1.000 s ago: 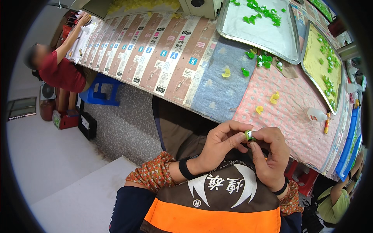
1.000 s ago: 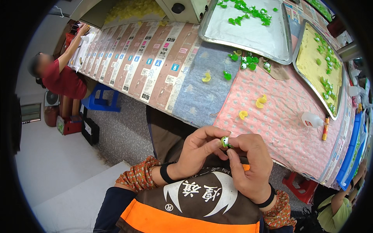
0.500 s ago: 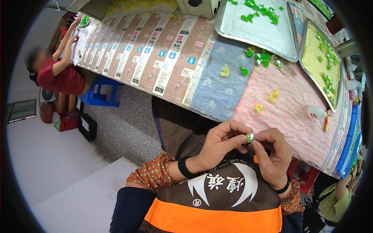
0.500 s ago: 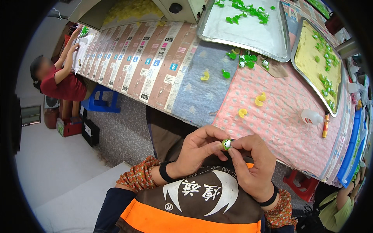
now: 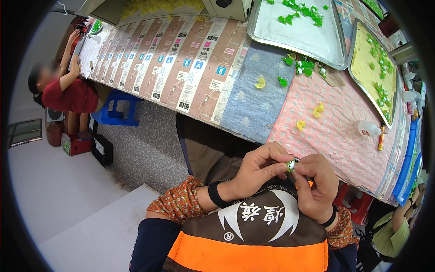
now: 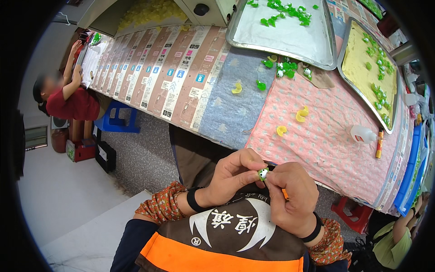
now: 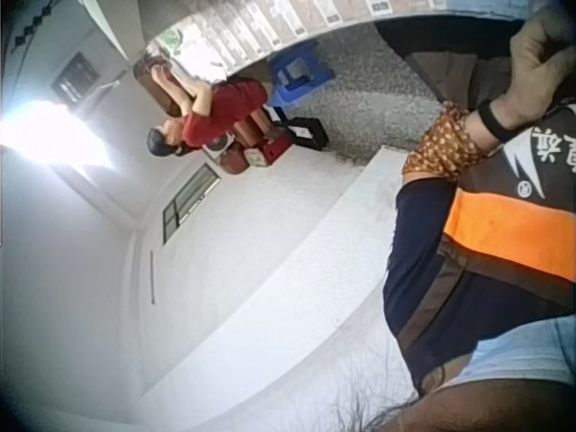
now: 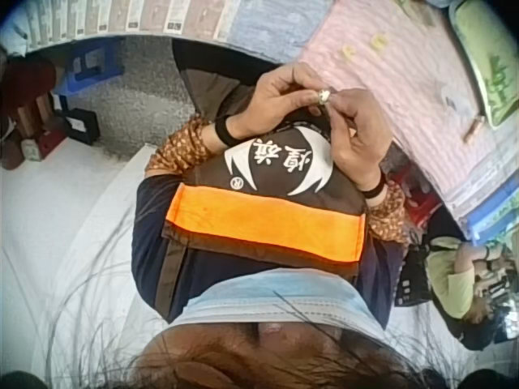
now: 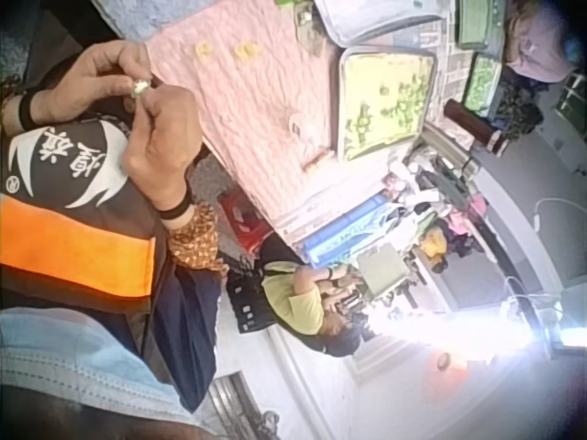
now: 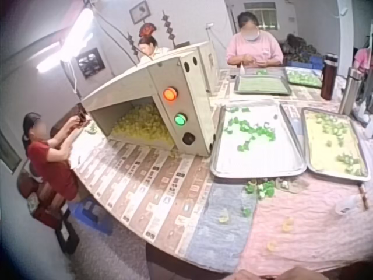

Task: Applying glue to small plastic pieces and assembling toy components on a workstation.

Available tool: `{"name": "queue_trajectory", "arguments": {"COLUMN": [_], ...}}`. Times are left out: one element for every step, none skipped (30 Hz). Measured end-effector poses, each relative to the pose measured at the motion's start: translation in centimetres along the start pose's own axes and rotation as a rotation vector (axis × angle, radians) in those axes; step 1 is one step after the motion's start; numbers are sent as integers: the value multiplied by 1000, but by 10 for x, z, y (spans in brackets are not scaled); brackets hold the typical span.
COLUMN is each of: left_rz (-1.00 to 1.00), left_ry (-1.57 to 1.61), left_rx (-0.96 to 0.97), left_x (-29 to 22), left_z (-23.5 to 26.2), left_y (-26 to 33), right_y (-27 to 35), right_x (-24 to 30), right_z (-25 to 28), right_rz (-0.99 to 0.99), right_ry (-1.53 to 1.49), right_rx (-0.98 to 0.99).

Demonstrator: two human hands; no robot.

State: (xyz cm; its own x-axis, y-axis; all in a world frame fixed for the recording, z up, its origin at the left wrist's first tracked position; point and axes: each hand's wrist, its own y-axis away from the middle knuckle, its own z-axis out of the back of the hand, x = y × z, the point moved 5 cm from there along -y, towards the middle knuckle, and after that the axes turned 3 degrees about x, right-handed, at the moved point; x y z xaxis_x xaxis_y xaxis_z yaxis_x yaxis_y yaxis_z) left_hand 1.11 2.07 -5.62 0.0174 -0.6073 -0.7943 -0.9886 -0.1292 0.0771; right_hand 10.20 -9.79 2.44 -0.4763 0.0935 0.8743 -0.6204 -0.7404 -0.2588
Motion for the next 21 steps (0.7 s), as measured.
{"name": "queue_trajectory", "arguments": {"left_rz": [-6,-5,-20,-35,-35,-36,-38,-37,-47,-56,-56,-48,-40,-41,-25,-11,-13,-16,-19,-20,-8], "left_ry": [-5,-4,-4,-5,-5,-9,-13,-14,-17,-20,-21,-43,-66,-68,-105,-141,-144,-169,-195,-199,-78], "left_rx": [9,9,13,18,18,30,43,42,39,37,37,28,20,22,19,19,23,55,86,89,71], "left_x": [0,1,2,2,3,4,4,5,5,5,4,2,1,-2,-4,-6,-8,-10,-12,-14,-17], "left_z": [0,-1,-2,-3,-2,-2,-2,-2,-3,-3,-3,-3,-3,-4,-6,-7,-7,-8,-9,-10,-13], "left_y": [0,1,1,1,0,0,0,-1,-1,-1,-1,0,-1,-1,-1,-2,-2,-2,-2,-3,-3], "right_y": [0,-1,-1,-1,-1,-1,-1,0,0,0,-1,-1,0,0,1,1,1,1,1,1,2], "right_x": [-1,0,1,0,-1,-2,-3,-3,-4,-5,-6,-7,-7,-9,-10,-9,-10,-11,-12,-14,-16], "right_z": [0,-1,-1,-1,-2,-2,-2,-3,-3,-3,-3,-3,-3,-2,-2,-1,0,1,2,2,2], "right_rz": [0,19,38,37,44,52,52,52,53,53,41,30,31,2,-26,-23,-48,-74,-70,-69,-69], "right_ry": [-1,11,23,23,25,28,27,27,27,27,16,6,6,-34,-74,-73,-109,-144,-144,-184,-223], "right_rx": [0,4,8,7,13,20,19,22,24,23,31,39,37,24,11,8,10,11,8,-4,-16]}}
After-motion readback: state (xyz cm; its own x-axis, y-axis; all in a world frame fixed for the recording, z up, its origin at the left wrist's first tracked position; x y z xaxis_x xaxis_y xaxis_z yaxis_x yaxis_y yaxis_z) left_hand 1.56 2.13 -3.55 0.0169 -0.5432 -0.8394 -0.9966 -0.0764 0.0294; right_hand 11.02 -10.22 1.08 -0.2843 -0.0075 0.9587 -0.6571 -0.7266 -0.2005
